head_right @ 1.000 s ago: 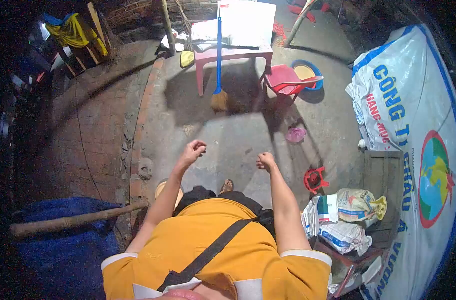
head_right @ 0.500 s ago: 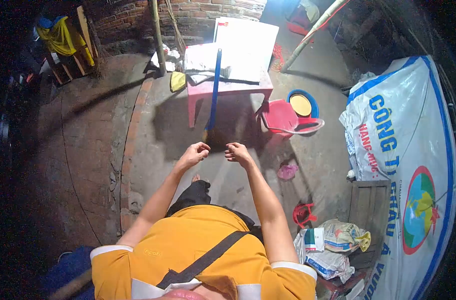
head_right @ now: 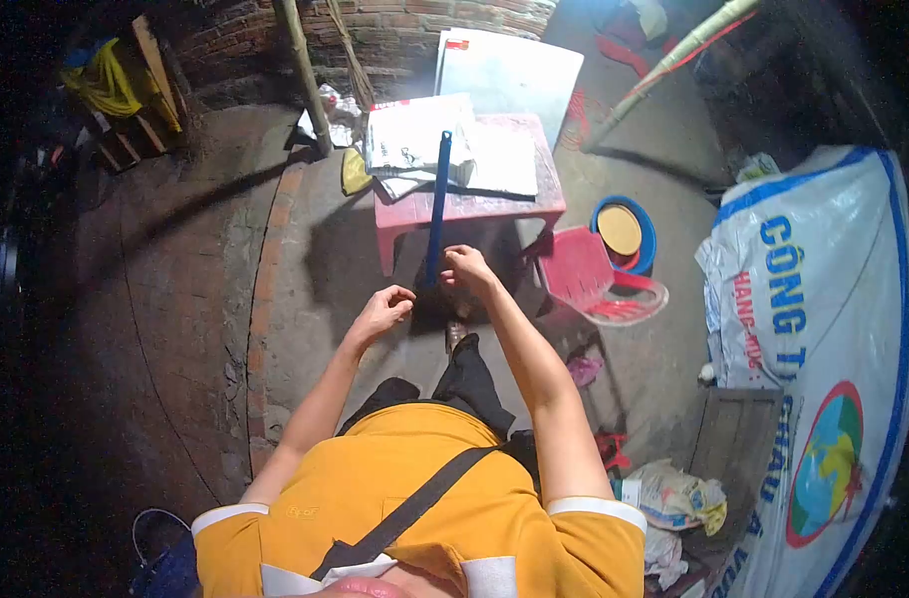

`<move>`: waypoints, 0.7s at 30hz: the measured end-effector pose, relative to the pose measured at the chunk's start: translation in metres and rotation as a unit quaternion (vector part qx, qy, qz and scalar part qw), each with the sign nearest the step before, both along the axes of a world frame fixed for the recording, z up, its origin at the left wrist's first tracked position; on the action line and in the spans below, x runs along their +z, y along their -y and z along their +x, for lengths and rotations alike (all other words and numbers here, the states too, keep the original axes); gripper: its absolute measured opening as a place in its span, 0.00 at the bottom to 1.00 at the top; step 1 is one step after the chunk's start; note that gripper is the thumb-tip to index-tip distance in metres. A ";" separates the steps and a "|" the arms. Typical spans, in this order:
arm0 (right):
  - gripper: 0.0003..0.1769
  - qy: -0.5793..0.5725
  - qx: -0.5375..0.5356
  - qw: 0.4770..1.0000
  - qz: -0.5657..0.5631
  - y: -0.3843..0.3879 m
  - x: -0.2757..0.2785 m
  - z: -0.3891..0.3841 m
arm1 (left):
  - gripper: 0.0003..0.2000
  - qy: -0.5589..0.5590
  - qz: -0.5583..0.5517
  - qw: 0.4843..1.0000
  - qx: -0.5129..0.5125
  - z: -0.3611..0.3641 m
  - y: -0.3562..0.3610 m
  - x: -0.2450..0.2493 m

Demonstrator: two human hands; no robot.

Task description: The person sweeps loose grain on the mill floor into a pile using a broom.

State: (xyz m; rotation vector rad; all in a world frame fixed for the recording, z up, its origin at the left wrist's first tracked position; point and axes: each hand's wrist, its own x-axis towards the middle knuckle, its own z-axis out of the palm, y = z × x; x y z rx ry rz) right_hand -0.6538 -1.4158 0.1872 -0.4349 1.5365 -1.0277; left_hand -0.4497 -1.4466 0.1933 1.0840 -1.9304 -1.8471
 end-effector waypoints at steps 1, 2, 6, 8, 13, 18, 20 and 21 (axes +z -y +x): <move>0.19 0.001 0.009 1.000 -0.003 0.020 -0.005 -0.011 | 0.09 0.005 0.023 1.000 0.018 -0.007 0.007 0.003; 0.20 -0.171 0.053 0.984 0.007 0.042 -0.009 -0.023 | 0.09 0.033 0.034 0.999 0.000 -0.015 0.015 0.007; 0.30 -0.507 0.167 0.845 -0.040 0.104 0.003 -0.056 | 0.10 0.024 -0.029 0.996 0.080 -0.051 0.034 -0.003; 0.30 -0.583 0.187 0.787 -0.068 0.131 0.024 -0.064 | 0.10 0.028 -0.047 0.993 0.106 -0.065 0.040 -0.002; 0.24 -0.722 0.236 0.633 -0.147 0.211 -0.002 -0.107 | 0.10 0.055 -0.057 0.983 0.166 -0.083 0.046 0.012; 0.33 -0.710 0.343 0.592 -0.168 0.236 -0.035 -0.141 | 0.08 0.053 -0.034 0.967 0.245 -0.077 0.035 -0.005; 0.27 -0.659 0.362 0.639 -0.161 0.238 -0.042 -0.146 | 0.08 0.053 -0.014 0.958 0.281 -0.071 0.027 -0.008; 0.23 -0.639 0.366 0.662 -0.140 0.235 -0.034 -0.143 | 0.08 0.049 0.001 0.954 0.296 -0.069 0.021 -0.010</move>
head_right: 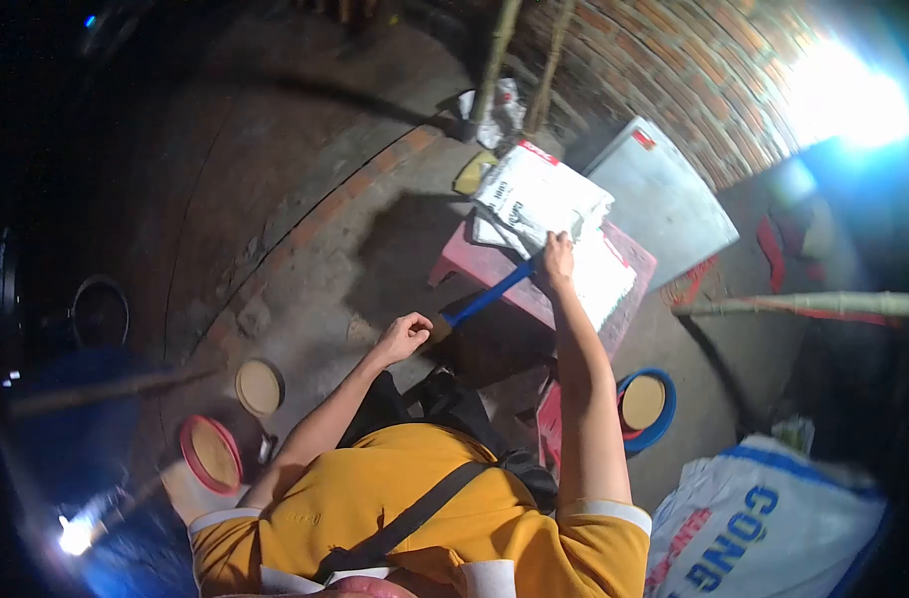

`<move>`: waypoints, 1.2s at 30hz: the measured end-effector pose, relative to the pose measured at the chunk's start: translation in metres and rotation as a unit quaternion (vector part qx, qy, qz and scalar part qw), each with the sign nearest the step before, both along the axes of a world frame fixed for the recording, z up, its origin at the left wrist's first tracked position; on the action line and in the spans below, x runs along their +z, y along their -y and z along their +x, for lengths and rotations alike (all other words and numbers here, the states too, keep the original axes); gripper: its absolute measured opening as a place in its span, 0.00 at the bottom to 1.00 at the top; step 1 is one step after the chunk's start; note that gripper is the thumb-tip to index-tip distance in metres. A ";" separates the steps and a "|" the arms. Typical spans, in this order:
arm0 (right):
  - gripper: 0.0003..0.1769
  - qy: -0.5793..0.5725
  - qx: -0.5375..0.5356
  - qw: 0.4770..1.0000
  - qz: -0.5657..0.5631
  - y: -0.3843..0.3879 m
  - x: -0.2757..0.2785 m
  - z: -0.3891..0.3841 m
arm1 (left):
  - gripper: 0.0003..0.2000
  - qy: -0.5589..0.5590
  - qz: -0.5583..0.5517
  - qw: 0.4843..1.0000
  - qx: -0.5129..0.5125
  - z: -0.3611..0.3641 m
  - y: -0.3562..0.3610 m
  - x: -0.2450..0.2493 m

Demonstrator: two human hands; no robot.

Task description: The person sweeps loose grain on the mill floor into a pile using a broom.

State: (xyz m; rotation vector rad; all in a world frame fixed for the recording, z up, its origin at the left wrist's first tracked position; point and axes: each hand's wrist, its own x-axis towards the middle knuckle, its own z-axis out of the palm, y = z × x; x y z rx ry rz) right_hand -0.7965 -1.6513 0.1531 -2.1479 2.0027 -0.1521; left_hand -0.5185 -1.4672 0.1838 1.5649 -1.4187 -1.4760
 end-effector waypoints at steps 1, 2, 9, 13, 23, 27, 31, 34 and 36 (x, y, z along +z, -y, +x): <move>0.19 0.025 -0.022 0.999 -0.012 -0.003 0.004 0.005 | 0.08 0.001 0.003 1.000 0.023 0.002 -0.007 -0.007; 0.15 0.052 -0.046 0.997 -0.025 -0.007 0.008 0.012 | 0.08 -0.005 -0.004 0.999 0.031 0.005 -0.014 -0.019; 0.18 0.089 0.156 0.982 -0.054 -0.067 0.041 0.088 | 0.08 -0.001 -0.036 0.996 0.087 0.014 -0.054 -0.045; 0.19 0.165 0.300 0.939 -0.023 -0.116 0.054 0.168 | 0.09 0.027 0.036 0.989 0.143 0.040 -0.094 -0.033; 0.10 0.290 0.374 0.851 0.228 -0.287 0.019 0.282 | 0.12 -0.158 0.071 0.911 0.373 0.088 -0.247 -0.044; 0.12 0.245 0.416 0.858 0.174 -0.351 0.080 0.326 | 0.14 -0.267 0.137 0.861 0.411 0.100 -0.303 -0.034; 0.14 0.205 0.567 0.781 0.161 -0.429 0.166 0.355 | 0.22 -0.492 0.132 0.765 0.395 0.112 -0.363 0.008; 0.15 0.226 0.695 0.647 0.216 -0.489 0.191 0.369 | 0.23 -0.652 0.057 0.627 0.422 0.117 -0.409 0.038; 0.17 0.215 0.732 0.588 0.269 -0.516 0.197 0.373 | 0.20 -0.624 -0.013 0.612 0.485 0.117 -0.437 0.037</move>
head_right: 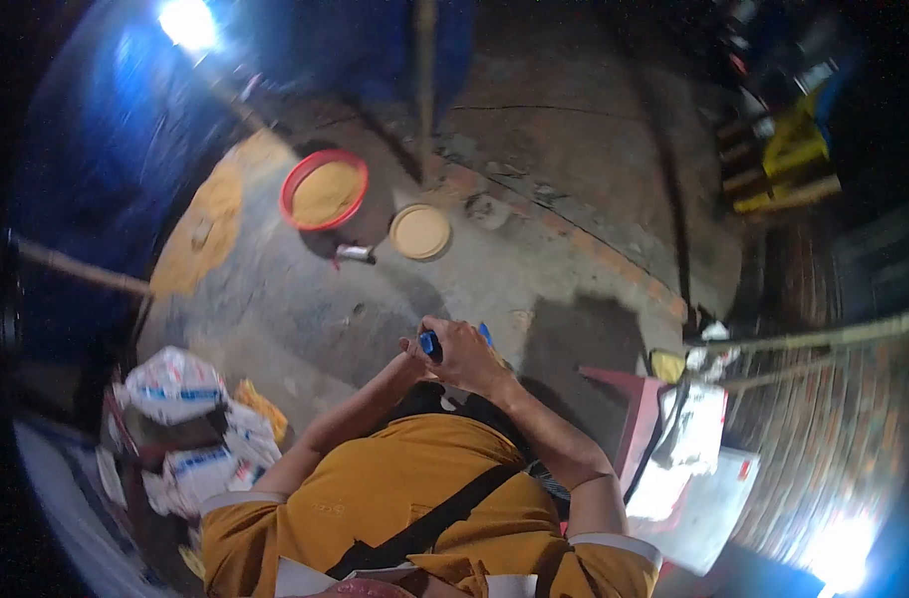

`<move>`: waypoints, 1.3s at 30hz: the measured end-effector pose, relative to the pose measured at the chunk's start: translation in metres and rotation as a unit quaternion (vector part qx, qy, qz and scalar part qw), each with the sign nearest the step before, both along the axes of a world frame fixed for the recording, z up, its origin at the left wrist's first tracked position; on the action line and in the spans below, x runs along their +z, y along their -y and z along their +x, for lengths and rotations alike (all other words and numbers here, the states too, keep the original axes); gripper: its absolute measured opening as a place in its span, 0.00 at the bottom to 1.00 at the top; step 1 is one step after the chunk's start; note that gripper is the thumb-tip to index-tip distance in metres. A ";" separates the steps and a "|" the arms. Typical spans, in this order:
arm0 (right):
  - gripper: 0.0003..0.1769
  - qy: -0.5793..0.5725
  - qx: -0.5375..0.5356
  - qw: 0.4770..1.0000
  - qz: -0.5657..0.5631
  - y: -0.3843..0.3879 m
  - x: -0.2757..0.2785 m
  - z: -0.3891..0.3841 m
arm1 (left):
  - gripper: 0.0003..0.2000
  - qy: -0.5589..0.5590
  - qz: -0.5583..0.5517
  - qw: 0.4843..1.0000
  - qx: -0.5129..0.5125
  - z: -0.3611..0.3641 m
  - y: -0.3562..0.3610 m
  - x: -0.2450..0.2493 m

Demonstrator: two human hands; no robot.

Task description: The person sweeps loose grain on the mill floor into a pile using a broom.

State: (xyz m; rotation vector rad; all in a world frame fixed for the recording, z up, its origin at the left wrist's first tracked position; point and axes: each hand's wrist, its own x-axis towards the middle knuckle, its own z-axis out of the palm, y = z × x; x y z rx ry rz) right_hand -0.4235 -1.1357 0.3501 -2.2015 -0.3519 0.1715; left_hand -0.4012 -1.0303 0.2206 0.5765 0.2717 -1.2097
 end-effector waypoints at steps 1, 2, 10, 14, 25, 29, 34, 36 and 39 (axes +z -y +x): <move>0.18 -0.019 0.044 0.999 -0.015 -0.008 0.005 0.003 | 0.18 0.018 0.004 0.999 0.045 -0.001 -0.008 -0.001; 0.18 -0.028 0.077 0.996 -0.020 -0.018 0.002 0.005 | 0.16 0.032 0.011 0.995 0.090 -0.004 -0.018 -0.004; 0.34 -0.342 0.468 0.788 0.209 -0.035 -0.015 0.069 | 0.10 -0.082 0.296 0.927 0.215 0.034 -0.061 -0.013; 0.29 -0.644 0.123 0.663 0.361 -0.015 -0.065 0.115 | 0.11 -0.056 0.241 0.920 0.302 0.059 -0.049 -0.032; 0.10 -0.767 -0.187 0.546 0.281 0.030 -0.149 0.165 | 0.15 0.060 0.236 0.938 0.247 0.101 -0.022 -0.067; 0.13 -0.747 -0.333 0.542 0.191 0.044 -0.222 0.182 | 0.13 0.030 0.294 0.901 0.319 0.088 -0.042 -0.074; 0.09 -0.707 -0.372 0.591 0.110 0.024 -0.253 0.205 | 0.12 -0.054 0.322 0.862 0.389 0.053 -0.081 -0.082; 0.07 -0.764 -0.365 0.510 0.154 0.005 -0.250 0.217 | 0.11 -0.059 0.296 0.840 0.451 0.041 -0.097 -0.091; 0.06 -0.784 -0.330 0.493 0.182 -0.055 -0.211 0.214 | 0.11 -0.067 0.312 0.830 0.457 0.035 -0.118 -0.097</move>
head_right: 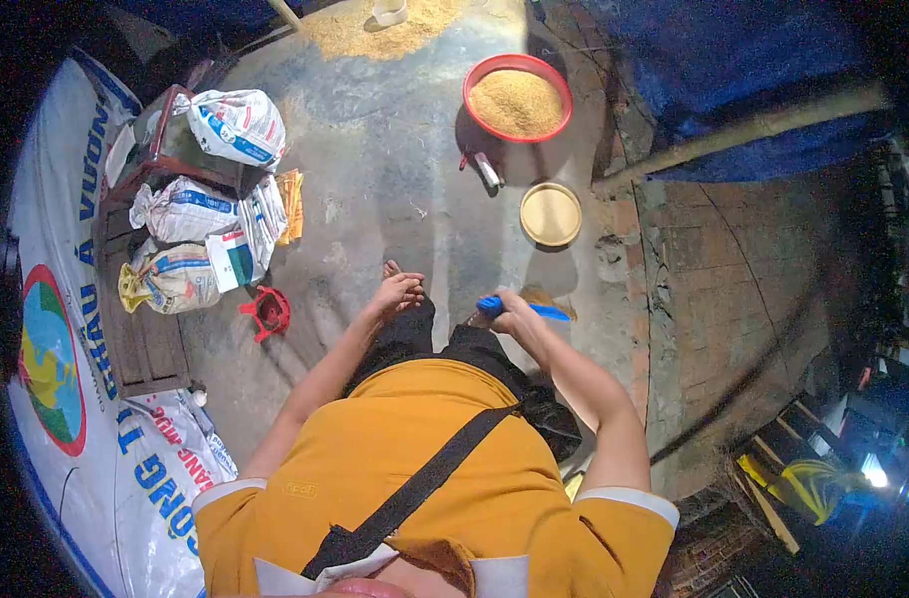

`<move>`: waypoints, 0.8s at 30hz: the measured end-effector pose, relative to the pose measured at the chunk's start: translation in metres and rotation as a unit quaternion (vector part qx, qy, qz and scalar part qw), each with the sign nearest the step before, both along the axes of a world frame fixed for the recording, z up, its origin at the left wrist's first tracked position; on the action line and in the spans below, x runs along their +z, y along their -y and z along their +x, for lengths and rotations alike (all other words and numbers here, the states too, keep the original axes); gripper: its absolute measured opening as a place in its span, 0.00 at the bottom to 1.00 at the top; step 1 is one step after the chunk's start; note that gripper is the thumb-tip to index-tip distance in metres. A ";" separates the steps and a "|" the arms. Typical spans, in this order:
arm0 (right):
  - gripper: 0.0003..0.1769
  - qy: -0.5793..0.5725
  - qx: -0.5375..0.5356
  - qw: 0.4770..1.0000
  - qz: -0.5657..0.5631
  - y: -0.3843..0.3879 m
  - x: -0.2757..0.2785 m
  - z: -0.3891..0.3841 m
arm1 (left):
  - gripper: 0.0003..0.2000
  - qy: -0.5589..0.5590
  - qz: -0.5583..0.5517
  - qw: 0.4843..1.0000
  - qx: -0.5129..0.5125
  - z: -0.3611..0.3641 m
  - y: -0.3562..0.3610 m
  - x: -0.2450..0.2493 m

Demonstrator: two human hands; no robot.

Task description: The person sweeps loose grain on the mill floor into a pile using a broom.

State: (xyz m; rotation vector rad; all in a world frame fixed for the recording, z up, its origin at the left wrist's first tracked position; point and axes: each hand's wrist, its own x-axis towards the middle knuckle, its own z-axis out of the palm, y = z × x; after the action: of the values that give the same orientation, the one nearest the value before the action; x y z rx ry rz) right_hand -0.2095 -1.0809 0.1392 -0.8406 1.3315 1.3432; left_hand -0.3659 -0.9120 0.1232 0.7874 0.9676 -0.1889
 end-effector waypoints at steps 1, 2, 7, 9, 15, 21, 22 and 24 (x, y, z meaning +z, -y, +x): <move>0.06 -0.009 -0.022 1.000 0.012 -0.020 -0.003 -0.002 | 0.12 0.001 0.000 1.000 -0.003 -0.001 -0.010 0.000; 0.06 0.019 -0.066 0.997 -0.016 -0.040 -0.006 -0.005 | 0.12 0.006 0.000 1.000 -0.001 0.000 -0.019 -0.001; 0.06 0.031 -0.118 0.991 0.051 -0.122 0.032 0.016 | 0.11 0.043 0.016 0.999 0.017 -0.001 -0.077 0.008; 0.05 -0.032 -0.145 0.982 0.115 -0.136 0.045 0.028 | 0.11 0.049 0.035 0.998 0.034 -0.006 -0.107 0.006; 0.09 -0.086 -0.127 0.950 0.273 -0.156 0.079 0.024 | 0.10 0.025 0.042 0.998 0.050 -0.027 -0.172 0.002; 0.11 0.374 0.591 0.706 0.110 -0.203 0.059 -0.018 | 0.10 0.029 0.015 0.998 0.057 -0.037 -0.193 -0.006; 0.10 0.311 0.582 0.735 0.156 -0.213 0.058 -0.021 | 0.10 0.025 0.012 0.998 0.055 -0.042 -0.192 -0.010; 0.09 0.222 0.543 0.792 0.169 -0.229 0.069 -0.019 | 0.10 0.023 -0.003 0.995 0.095 -0.046 -0.195 -0.022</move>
State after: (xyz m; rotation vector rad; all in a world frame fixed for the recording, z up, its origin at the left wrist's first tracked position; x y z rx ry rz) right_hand -0.2284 -0.8523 0.2082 -1.6446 0.1086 1.9692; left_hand -0.4120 -0.7171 0.1013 0.6858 0.9915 -0.0084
